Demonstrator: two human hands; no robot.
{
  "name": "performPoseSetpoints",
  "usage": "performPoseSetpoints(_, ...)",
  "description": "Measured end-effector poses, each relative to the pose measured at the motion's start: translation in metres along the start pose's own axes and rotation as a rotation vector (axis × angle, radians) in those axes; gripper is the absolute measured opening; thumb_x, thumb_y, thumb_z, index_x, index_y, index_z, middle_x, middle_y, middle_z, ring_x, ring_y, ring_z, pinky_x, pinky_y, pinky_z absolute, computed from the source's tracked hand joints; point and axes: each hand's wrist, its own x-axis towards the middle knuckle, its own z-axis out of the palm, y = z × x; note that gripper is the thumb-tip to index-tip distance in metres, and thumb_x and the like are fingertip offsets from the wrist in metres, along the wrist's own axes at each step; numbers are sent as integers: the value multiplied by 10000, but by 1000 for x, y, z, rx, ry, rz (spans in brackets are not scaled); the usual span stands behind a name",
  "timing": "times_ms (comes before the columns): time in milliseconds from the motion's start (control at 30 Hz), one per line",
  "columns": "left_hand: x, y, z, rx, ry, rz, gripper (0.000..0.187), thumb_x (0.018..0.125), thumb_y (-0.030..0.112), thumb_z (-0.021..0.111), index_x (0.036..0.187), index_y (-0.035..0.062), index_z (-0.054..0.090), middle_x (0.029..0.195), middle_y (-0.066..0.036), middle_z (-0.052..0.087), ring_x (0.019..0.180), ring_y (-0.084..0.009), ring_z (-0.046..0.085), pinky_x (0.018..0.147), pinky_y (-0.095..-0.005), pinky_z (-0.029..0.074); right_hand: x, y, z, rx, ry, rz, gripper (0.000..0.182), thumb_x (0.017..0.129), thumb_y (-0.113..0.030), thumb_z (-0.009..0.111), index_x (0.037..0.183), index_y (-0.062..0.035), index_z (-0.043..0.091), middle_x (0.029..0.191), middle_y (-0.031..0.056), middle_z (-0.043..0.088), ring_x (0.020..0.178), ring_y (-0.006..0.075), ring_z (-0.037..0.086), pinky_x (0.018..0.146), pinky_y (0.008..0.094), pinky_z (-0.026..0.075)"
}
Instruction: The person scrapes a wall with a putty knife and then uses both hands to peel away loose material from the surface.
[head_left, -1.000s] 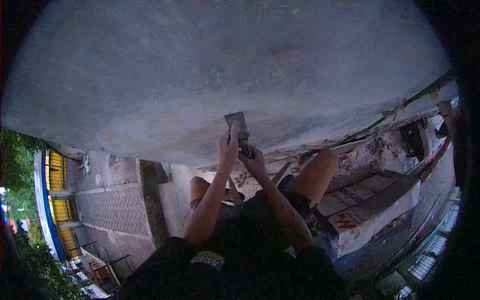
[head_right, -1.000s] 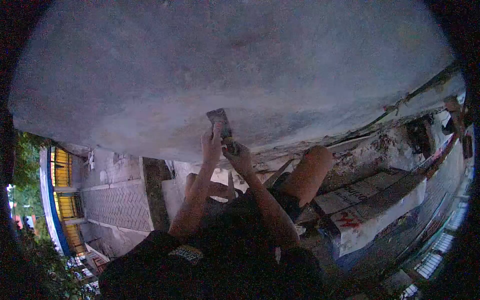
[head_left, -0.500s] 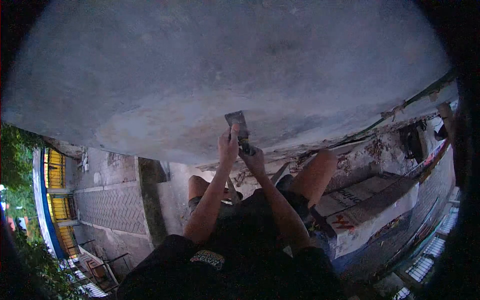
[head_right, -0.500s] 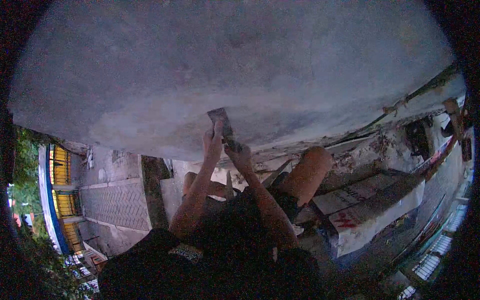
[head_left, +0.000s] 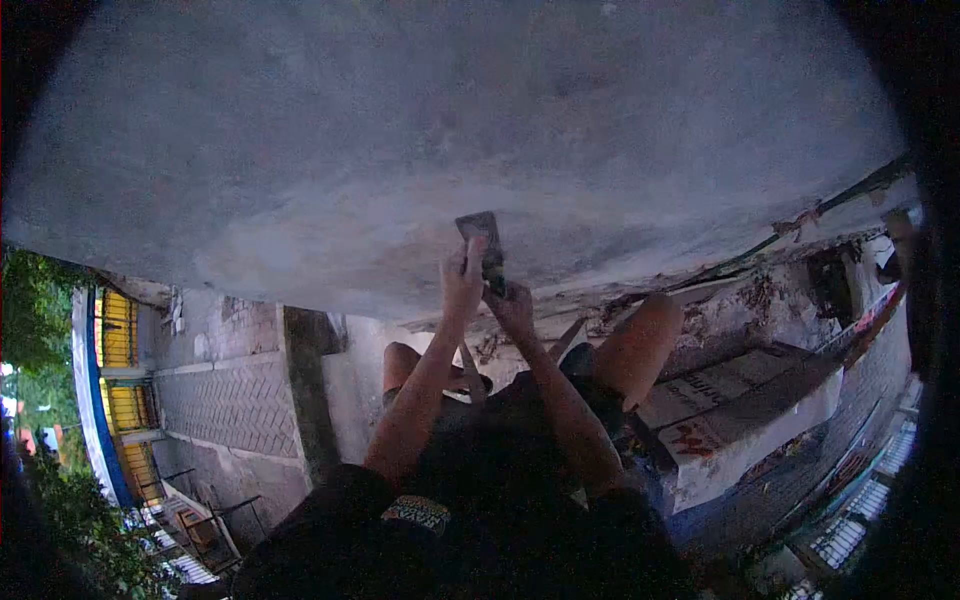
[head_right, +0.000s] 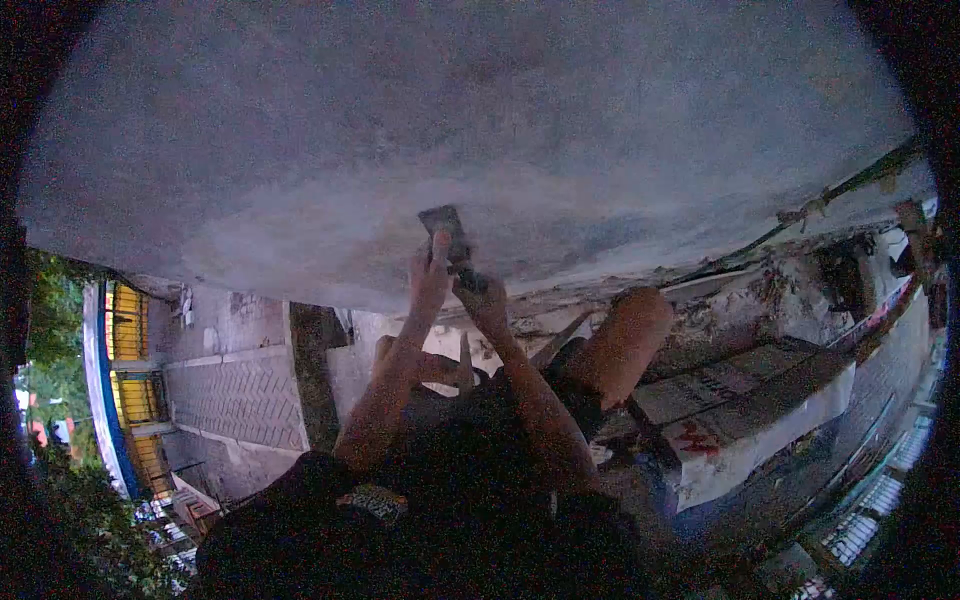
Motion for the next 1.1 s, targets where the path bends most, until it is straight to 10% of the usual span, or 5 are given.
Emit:
performPoseSetpoints(500,10,-22,-8,-32,-150,-290,308,807,233,426,974,-16,496,743,-186,502,658,-253,475,582,-338,372,-5,-23,0,-116,-43,62,240,682,-232,611,713,3,569,607,60,553,541,122,493,513,285,405)
performPoseSetpoints(600,-4,-76,-5,570,74,749,315,804,239,428,993,-6,490,758,-171,498,636,-293,435,571,-336,364,0,12,8,84,-140,292,255,675,-249,614,665,-2,554,570,56,524,522,128,490,493,290,400)
performPoseSetpoints(733,-9,-89,-9,-164,-23,-330,339,797,300,438,850,-17,543,571,-126,487,534,-212,458,517,-342,358,-3,35,20,-25,-228,397,258,671,-261,616,638,-21,524,548,33,504,502,124,484,460,284,384)
performPoseSetpoints(1033,3,-82,-18,48,-1,35,403,811,336,390,744,-35,535,568,-137,514,501,-201,469,497,-343,357,6,62,34,21,-296,406,276,684,-306,598,683,-38,532,561,37,506,461,106,468,424,262,385)
performPoseSetpoints(1100,-1,-75,-20,178,54,47,394,811,325,392,747,-37,535,565,-150,510,510,-208,479,507,-341,365,12,119,41,-359,-158,-441,274,687,-301,587,694,-33,535,575,55,515,481,120,475,438,281,386)
